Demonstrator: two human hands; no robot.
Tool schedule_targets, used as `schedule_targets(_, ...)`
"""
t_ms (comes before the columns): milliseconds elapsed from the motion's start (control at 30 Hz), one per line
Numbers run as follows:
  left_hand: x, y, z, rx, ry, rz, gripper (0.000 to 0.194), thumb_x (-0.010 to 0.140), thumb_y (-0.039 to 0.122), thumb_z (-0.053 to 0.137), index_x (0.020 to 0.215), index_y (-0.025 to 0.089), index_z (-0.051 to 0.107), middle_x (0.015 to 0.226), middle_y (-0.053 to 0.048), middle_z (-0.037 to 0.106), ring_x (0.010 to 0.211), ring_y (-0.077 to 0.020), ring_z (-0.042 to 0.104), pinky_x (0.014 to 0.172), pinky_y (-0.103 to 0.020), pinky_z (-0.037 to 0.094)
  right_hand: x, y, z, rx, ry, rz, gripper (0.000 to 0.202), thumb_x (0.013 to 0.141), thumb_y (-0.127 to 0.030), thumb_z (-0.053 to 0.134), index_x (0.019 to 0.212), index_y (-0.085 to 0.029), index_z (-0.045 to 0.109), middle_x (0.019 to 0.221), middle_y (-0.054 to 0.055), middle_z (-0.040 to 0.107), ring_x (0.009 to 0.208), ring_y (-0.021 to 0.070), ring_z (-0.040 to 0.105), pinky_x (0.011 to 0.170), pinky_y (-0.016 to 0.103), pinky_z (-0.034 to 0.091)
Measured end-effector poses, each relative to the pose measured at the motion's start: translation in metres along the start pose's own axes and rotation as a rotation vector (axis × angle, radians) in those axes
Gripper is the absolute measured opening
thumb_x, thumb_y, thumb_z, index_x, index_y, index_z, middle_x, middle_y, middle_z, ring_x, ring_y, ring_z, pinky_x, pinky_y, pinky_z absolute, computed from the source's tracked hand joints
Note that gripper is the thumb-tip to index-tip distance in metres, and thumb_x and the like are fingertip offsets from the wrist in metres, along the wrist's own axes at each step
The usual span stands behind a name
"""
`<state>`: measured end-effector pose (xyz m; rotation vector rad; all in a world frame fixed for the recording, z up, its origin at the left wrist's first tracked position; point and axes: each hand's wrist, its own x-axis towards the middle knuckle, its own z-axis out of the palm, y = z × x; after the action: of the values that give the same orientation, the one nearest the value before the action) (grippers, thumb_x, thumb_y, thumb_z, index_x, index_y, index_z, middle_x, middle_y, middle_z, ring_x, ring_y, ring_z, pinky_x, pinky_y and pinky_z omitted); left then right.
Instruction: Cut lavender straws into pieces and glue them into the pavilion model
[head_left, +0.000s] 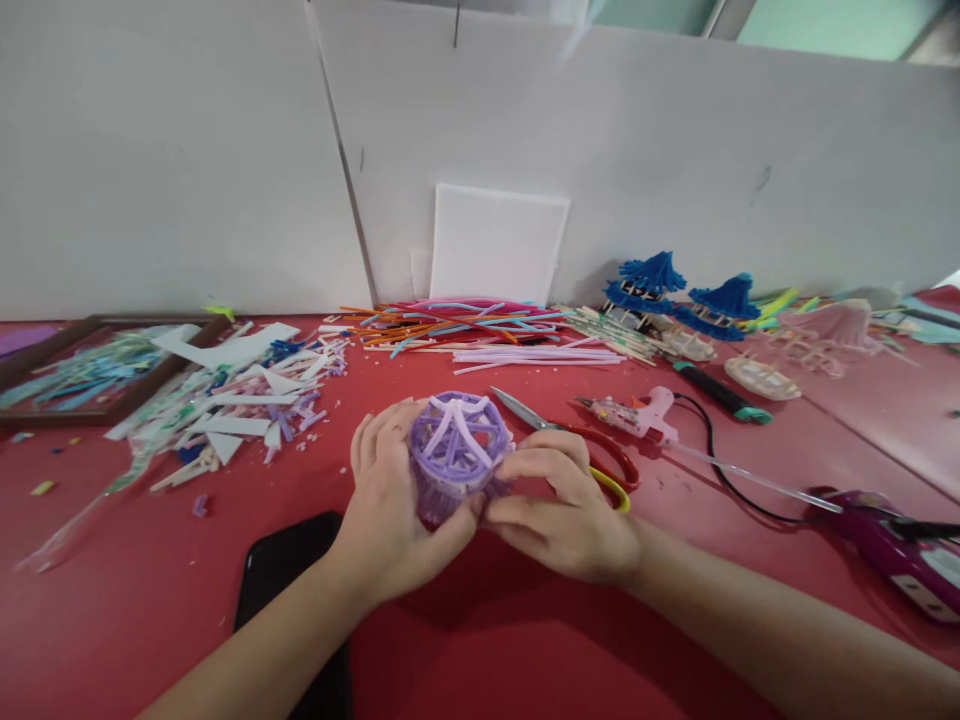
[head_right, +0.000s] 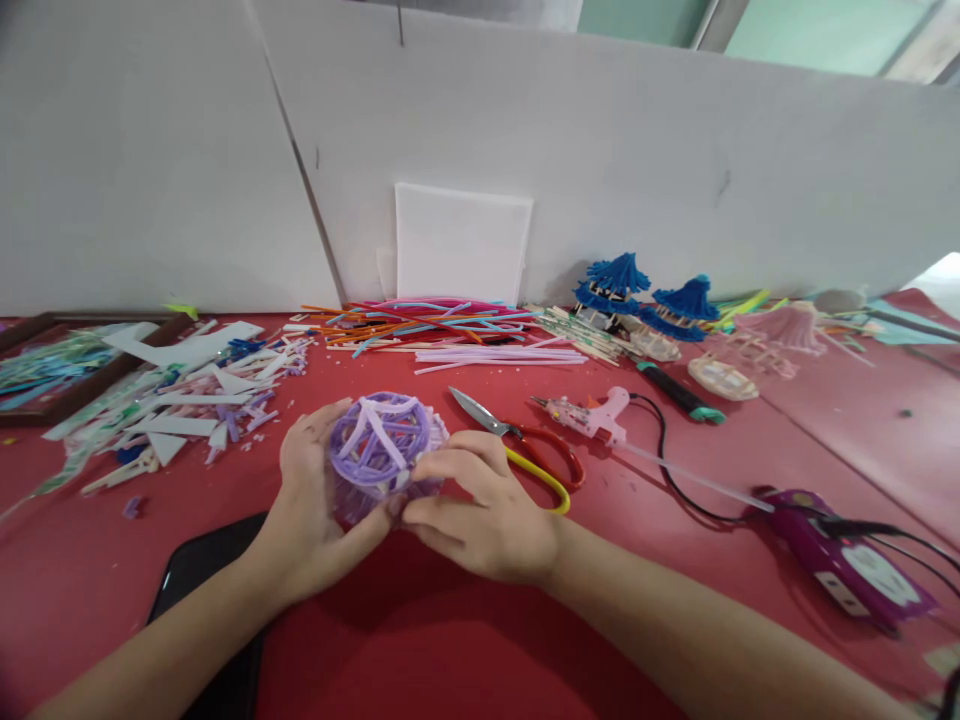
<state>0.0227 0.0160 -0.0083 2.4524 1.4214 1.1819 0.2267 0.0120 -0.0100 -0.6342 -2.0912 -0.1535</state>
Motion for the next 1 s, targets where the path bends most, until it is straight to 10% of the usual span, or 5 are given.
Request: schedule_targets(1000,-0.0005,-0.0057,0.0029,-0.106,-0.063,-0.051,0.076,0.075,0.039,0.067,0.135,0.020,0.024,0.132,-0.017,0.041,0.127,-0.0373,0.040,0.104,-0.060,0.035,-0.0041,-0.0023,0.0018,-0.029,-0.013,-0.057,0.009,0.088,-0.023,0.062,0.084,-0.020,0.069,0.086,0.002,0.062,0.096,0.0177,0.048,0.088,0.028,0.042)
